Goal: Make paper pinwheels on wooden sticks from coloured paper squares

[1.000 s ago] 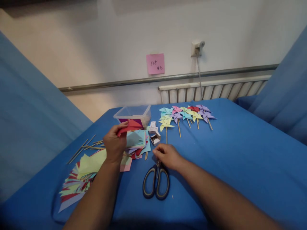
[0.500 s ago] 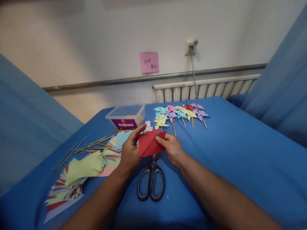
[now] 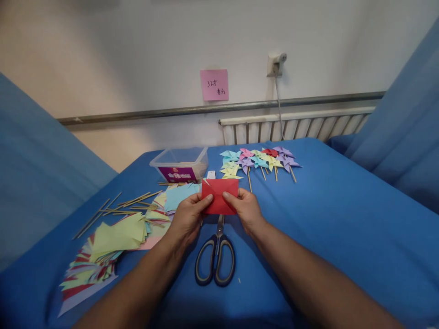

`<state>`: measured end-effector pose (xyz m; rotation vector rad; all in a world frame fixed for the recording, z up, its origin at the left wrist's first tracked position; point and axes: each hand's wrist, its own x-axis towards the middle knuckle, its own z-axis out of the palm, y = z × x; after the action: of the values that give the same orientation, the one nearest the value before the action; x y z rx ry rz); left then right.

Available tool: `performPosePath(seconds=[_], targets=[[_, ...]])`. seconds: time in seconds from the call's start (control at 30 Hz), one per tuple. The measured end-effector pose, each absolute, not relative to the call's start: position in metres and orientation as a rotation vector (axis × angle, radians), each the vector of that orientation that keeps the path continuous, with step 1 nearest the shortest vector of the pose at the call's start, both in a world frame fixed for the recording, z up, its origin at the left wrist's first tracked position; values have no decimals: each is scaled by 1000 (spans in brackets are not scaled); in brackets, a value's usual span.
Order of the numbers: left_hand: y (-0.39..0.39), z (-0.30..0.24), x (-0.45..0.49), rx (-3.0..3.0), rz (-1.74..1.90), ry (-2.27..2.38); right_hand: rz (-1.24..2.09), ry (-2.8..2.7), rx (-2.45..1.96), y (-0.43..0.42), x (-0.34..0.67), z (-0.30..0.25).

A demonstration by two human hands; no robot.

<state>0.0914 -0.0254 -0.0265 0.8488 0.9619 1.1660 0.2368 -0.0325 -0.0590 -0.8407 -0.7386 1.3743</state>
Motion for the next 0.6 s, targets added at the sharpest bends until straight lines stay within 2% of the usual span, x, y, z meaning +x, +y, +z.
performPosePath(seconds=[0.6], targets=[[-21,-22,85,806,1063,891,1376,-822,-918,-28,242,-73]])
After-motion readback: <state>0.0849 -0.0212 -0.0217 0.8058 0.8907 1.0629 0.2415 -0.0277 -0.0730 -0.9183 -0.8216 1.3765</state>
